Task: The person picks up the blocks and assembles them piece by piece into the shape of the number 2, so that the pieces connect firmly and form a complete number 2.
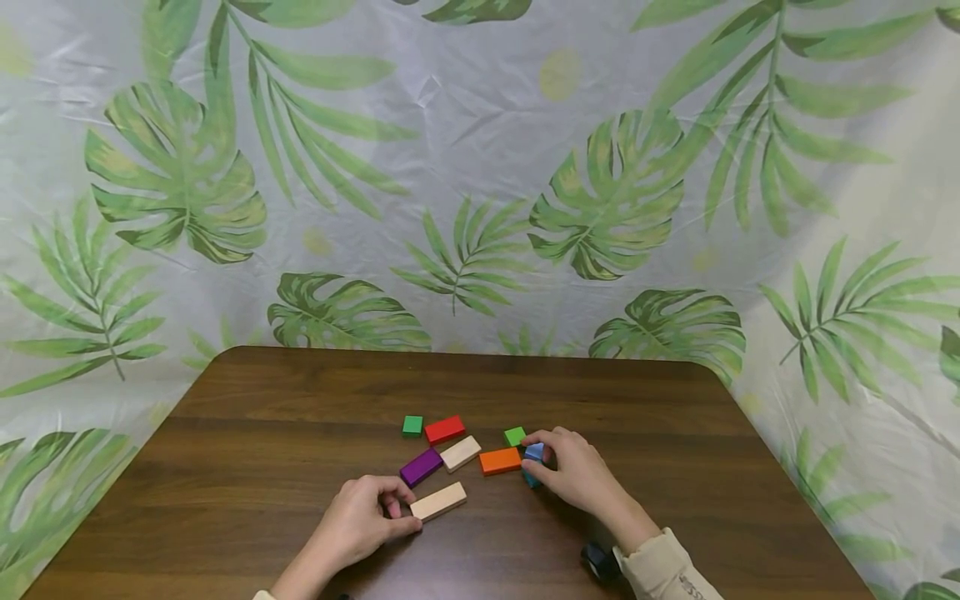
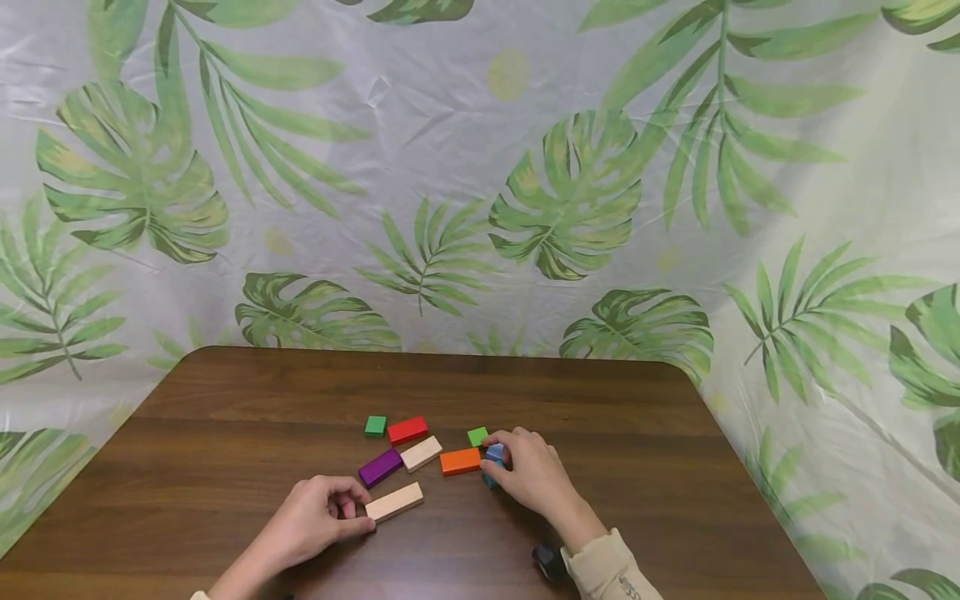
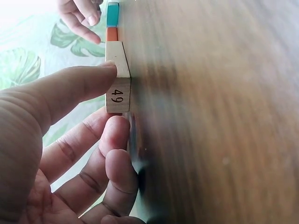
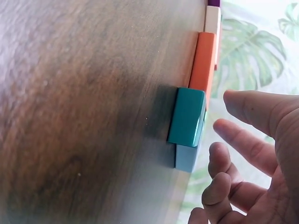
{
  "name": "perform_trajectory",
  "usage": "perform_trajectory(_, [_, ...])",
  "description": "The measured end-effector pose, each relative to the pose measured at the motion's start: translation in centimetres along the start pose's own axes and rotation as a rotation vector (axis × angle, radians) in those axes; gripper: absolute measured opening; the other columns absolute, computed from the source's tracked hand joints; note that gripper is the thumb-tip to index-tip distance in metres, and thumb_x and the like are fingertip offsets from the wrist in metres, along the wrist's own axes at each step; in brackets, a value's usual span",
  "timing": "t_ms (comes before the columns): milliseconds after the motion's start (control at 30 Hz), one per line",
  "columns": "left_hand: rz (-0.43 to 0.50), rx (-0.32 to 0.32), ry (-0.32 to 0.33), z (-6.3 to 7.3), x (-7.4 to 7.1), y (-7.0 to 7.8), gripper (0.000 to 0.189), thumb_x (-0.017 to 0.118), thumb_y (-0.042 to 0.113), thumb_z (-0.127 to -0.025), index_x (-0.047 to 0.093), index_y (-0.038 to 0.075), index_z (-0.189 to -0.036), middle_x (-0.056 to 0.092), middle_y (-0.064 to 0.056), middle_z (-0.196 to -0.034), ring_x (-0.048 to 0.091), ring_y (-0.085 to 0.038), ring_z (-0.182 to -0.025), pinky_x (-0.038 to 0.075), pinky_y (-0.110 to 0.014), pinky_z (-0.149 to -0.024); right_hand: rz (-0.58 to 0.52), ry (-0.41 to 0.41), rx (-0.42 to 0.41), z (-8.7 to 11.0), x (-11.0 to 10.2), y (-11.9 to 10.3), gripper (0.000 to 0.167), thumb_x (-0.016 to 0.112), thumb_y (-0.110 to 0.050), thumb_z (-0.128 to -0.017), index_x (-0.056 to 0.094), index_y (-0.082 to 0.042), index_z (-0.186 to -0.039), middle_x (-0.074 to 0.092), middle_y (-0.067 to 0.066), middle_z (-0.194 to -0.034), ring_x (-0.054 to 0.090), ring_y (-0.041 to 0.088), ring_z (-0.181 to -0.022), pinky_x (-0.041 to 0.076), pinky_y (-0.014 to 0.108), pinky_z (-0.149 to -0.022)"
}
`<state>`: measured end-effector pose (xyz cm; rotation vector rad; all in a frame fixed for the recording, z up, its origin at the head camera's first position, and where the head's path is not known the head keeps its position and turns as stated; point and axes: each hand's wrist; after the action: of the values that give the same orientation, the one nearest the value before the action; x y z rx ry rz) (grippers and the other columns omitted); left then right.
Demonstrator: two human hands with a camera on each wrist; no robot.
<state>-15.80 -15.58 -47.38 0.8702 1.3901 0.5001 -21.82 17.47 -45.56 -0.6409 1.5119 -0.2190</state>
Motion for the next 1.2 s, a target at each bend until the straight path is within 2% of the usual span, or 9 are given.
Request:
perform_trajectory(367, [0.012,0.008,0.0,0.0,0.0,-0.1,0.021,0.096,0.024,-0.079,0.077,0.02,-0.089,0.059,0.01,-0.069,0.045,0.0,-0.056,0.036,-0.021,-0.051,-0.005,-0.012,-0.025,-0.3,0.2,0.0,0.026,0.081,-0.027,-0.098,0.078,-0.019,-0.122,0.054,-0.004,-0.081,0.045,0.014,-0.073,0.032,0.027,-0.064])
perform_trajectory(900, [0.053,0.033,-0.045,-0.1,-0.3,-0.5,0.018,0.093,0.019,-0.082,0.079,0.016,-0.093,0.06,0.009,-0.067,0.045,0.001,-0.054,0.034,-0.02,-0.049,0.008,-0.017,-0.069,-0.9,0.6,0.2,0.028,0.082,-0.03,-0.097,0.078,-0.019,-0.122,0.052,-0.006,-0.079,0.044,0.011,-0.072,0.031,0.028,-0.069])
perform_trajectory(1200, [0.059,0.033,-0.058,-0.1,-0.3,-0.7,0.018,0.092,0.017,-0.083,0.079,0.016,-0.095,0.06,0.008,-0.068,0.045,0.001,-0.054,0.035,-0.02,-0.05,-0.018,-0.039,-0.097,-1.3,0.7,0.6,0.032,0.084,-0.027,-0.095,0.077,-0.016,-0.124,0.049,0.0,-0.078,0.04,0.012,-0.068,0.029,0.025,-0.066])
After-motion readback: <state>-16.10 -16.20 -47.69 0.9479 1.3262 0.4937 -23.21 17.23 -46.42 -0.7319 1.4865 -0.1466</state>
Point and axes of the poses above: each hand's wrist, its own z-axis away from the middle knuckle, its own x-axis out of the palm, y = z × x
